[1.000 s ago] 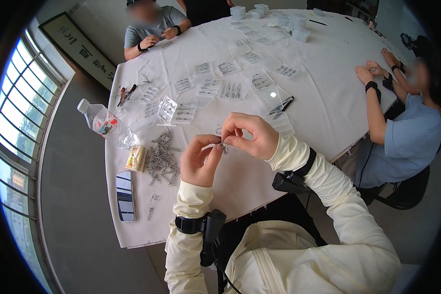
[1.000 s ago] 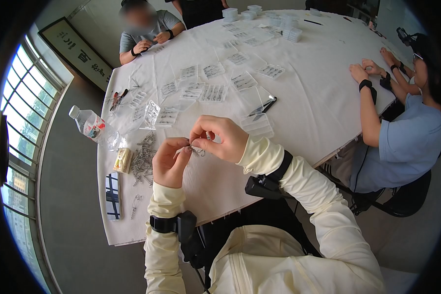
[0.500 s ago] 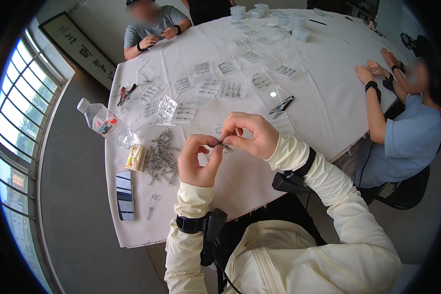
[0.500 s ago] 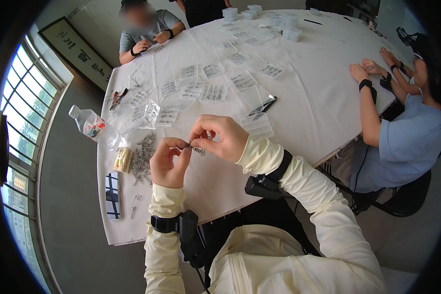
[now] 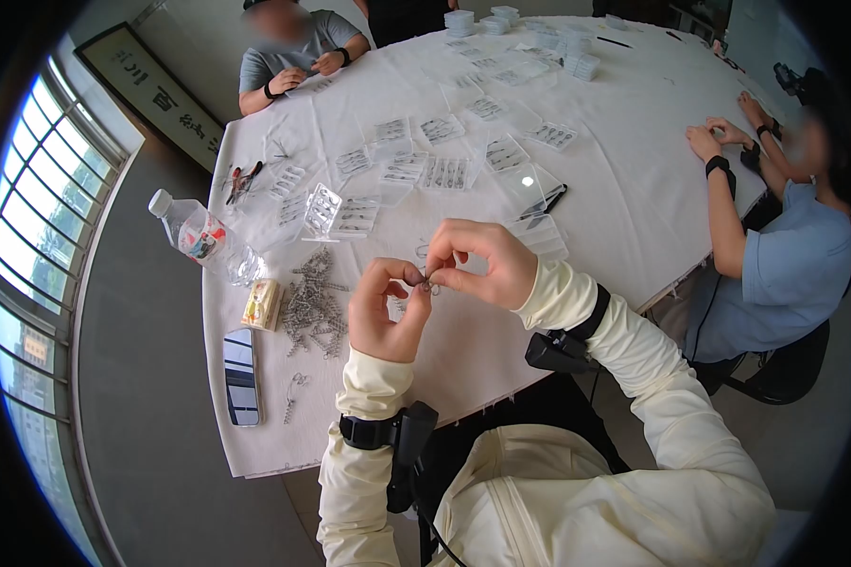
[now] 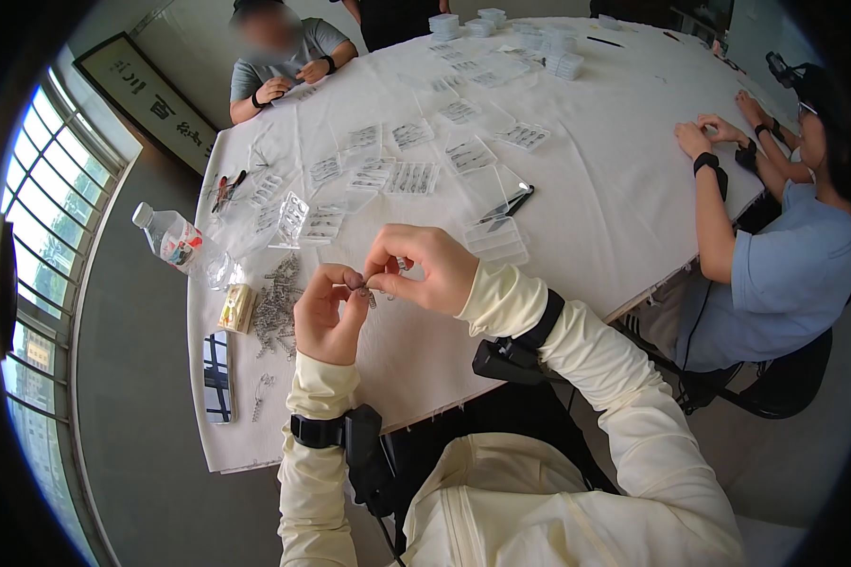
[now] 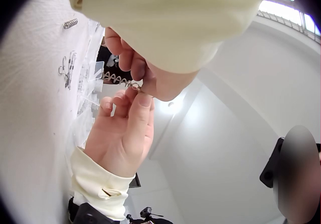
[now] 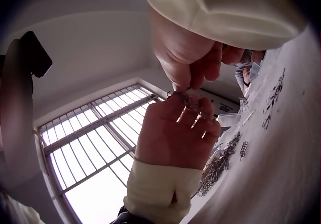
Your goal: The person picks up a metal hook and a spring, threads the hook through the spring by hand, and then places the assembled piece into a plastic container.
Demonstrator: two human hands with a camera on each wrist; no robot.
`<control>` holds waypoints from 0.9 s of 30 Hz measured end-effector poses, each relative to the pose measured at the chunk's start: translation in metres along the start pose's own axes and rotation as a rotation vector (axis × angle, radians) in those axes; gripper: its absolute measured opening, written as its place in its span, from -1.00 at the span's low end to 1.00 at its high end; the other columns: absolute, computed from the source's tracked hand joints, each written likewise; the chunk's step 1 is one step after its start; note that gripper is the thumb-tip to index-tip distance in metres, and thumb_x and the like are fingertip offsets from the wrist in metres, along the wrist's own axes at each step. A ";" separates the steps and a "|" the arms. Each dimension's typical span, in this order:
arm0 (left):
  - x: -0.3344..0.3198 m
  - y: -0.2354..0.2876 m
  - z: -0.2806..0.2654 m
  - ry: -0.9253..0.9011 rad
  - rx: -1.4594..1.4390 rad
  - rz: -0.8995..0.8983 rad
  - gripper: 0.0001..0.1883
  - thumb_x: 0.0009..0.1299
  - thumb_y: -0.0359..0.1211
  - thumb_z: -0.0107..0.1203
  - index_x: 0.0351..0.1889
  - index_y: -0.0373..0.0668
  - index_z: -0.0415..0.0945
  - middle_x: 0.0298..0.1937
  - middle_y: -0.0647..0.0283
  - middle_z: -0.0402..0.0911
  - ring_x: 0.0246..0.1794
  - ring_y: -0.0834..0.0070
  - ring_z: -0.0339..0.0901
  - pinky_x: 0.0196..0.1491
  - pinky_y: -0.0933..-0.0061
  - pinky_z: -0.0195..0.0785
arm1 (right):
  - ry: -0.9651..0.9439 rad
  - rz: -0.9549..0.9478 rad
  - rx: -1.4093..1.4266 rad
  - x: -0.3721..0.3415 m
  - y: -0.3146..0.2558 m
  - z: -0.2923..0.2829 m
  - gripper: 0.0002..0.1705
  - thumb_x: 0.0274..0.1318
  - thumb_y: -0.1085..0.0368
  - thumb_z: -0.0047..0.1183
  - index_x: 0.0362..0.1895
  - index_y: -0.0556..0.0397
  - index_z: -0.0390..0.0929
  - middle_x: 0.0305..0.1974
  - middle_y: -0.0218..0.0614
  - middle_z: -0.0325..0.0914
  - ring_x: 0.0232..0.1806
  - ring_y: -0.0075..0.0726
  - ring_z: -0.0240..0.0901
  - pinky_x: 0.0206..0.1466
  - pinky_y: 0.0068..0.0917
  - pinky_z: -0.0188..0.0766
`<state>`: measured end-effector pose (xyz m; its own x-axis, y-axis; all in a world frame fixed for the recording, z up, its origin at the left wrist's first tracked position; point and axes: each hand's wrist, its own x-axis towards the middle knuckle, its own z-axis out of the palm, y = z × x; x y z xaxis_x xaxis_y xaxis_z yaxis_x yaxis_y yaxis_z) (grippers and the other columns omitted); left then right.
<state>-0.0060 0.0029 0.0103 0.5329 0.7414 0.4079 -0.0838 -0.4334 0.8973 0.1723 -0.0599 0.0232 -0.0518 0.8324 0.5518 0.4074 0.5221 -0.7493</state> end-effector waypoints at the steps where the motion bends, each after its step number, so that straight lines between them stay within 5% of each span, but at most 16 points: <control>1: 0.000 0.000 0.000 -0.012 -0.001 0.015 -0.90 0.22 -0.56 0.10 -0.31 -0.25 0.46 -0.33 0.33 0.53 -0.31 0.60 0.46 -0.24 0.59 0.28 | -0.002 0.000 0.010 0.000 0.000 0.000 -0.88 0.01 0.48 0.15 -0.31 0.06 0.54 -0.34 -0.41 0.51 -0.32 -0.45 0.39 -0.26 -0.52 0.27; 11: 0.001 0.002 -0.004 -0.103 0.019 0.056 -0.90 0.31 -0.60 -0.02 -0.23 -0.31 0.40 -0.27 0.35 0.44 -0.28 0.67 0.37 -0.15 0.62 0.27 | 0.007 -0.164 -0.098 0.002 0.002 -0.001 -0.85 -0.02 0.56 0.13 -0.31 0.09 0.54 -0.29 -0.35 0.50 -0.27 -0.30 0.45 -0.19 -0.44 0.37; 27: 0.001 0.002 -0.003 -0.062 0.091 0.081 -0.91 0.29 -0.58 0.00 -0.26 -0.32 0.42 -0.31 0.35 0.46 -0.31 0.66 0.37 -0.17 0.61 0.27 | 0.110 -0.122 -0.165 0.002 0.000 0.002 -0.83 -0.11 0.55 0.15 -0.36 0.10 0.53 -0.34 -0.36 0.48 -0.29 -0.34 0.46 -0.22 -0.45 0.38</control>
<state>-0.0087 0.0042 0.0128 0.5787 0.6704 0.4644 -0.0532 -0.5372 0.8418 0.1706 -0.0582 0.0236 -0.0140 0.7349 0.6780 0.5485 0.5726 -0.6093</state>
